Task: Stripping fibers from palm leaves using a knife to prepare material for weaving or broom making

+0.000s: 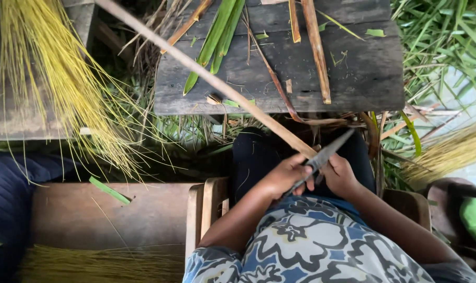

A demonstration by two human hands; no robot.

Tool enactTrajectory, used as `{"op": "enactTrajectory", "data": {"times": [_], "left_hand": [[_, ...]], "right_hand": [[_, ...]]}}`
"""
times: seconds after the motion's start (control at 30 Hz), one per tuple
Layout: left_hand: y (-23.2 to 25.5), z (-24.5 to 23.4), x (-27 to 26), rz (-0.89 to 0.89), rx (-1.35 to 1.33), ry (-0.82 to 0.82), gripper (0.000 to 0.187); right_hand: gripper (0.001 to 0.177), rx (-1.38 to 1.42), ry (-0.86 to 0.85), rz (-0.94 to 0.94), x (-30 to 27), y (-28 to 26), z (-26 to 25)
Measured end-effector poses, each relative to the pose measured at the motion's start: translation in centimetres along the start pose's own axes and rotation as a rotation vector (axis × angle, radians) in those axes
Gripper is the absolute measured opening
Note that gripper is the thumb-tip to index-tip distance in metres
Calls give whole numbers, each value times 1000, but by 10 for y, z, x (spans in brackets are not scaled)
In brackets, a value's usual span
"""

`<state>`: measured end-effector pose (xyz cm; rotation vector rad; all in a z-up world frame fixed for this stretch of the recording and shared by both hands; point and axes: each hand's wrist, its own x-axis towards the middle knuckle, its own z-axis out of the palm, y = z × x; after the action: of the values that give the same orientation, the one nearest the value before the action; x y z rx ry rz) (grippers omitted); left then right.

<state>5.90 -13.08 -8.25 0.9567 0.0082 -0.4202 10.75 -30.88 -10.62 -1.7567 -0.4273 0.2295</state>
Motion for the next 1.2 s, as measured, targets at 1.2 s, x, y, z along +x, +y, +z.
{"op": "enactTrajectory", "data": {"times": [1.2], "left_hand": [[2,43,-2,170,199,243,38]], "right_hand": [[21,760,8,361,-17,-42,-2]]}}
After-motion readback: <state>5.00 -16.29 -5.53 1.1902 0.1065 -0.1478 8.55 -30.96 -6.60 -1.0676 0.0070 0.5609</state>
